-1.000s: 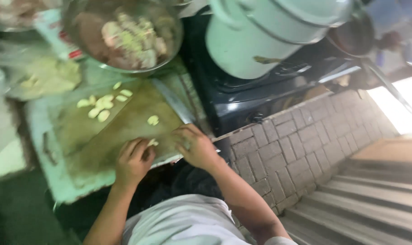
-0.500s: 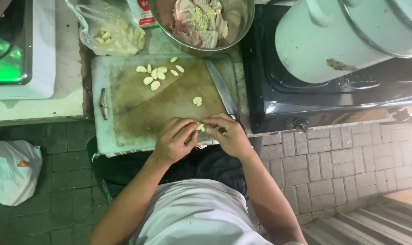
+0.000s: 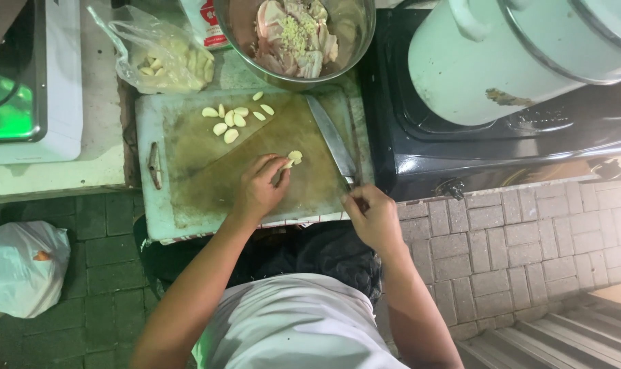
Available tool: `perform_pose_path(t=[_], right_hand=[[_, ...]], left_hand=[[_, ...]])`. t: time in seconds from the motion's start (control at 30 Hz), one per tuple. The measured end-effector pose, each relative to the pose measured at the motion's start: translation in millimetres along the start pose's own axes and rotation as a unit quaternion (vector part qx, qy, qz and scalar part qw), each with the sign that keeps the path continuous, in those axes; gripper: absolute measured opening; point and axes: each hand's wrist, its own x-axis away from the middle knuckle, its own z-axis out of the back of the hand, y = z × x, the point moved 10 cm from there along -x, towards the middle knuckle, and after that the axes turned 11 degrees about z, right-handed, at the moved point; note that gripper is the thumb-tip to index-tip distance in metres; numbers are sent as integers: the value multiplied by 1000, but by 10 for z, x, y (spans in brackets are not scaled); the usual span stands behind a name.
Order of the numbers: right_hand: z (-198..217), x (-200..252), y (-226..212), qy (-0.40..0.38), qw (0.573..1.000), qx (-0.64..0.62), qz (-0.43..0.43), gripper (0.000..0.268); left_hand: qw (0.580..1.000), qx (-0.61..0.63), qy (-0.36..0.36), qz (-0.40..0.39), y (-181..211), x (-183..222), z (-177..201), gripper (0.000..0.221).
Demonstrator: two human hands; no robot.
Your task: Cutting and mincing garlic cloves on a wooden cutting board using a kitchen knife.
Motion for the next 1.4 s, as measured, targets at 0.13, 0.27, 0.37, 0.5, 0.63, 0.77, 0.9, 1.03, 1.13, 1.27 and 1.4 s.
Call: perform_pose_path(t=[0.13, 0.27, 0.37, 0.5, 0.63, 0.77, 0.9, 1.03, 1.13, 1.27, 1.4], right_hand=[[422, 462, 148, -30, 992, 112, -50, 11], [897, 1191, 819, -89, 923, 122, -355, 72], [787, 2262, 1766, -274, 763, 217, -543, 82], [-221, 3788, 3591, -313, 812, 198, -452, 54], [-781, 3674, 4048, -216, 920, 211, -250, 22], [-724, 3380, 3554, -63, 917, 49, -392, 32], [-450, 2938, 2874, 53, 873, -70, -480, 39], [60, 1954, 1533, 135, 893, -90, -421, 42], [309, 1131, 498, 93, 989, 53, -99, 31], [111, 391, -410, 53, 977, 159, 132, 43], [-283, 182, 21, -1, 942, 321, 97, 56]], left_hand=[[994, -89, 18, -53, 58, -144, -152, 15], [994, -90, -10, -63, -157, -133, -314, 12], [993, -104, -51, -38, -339, -79, -398, 14], [976, -181, -67, -98, -72, -76, -348, 15], [972, -192, -49, -128, -14, -29, -353, 17], [979, -139, -47, -140, -128, 8, -350, 20], [978, -133, -65, -149, -184, 73, -442, 25], [981, -117, -85, -132, -238, 58, -567, 19], [985, -97, -92, -113, -190, 6, -521, 16], [983, -95, -113, -106, -229, 13, -549, 18], [986, -84, -112, -91, -173, 20, -511, 17]])
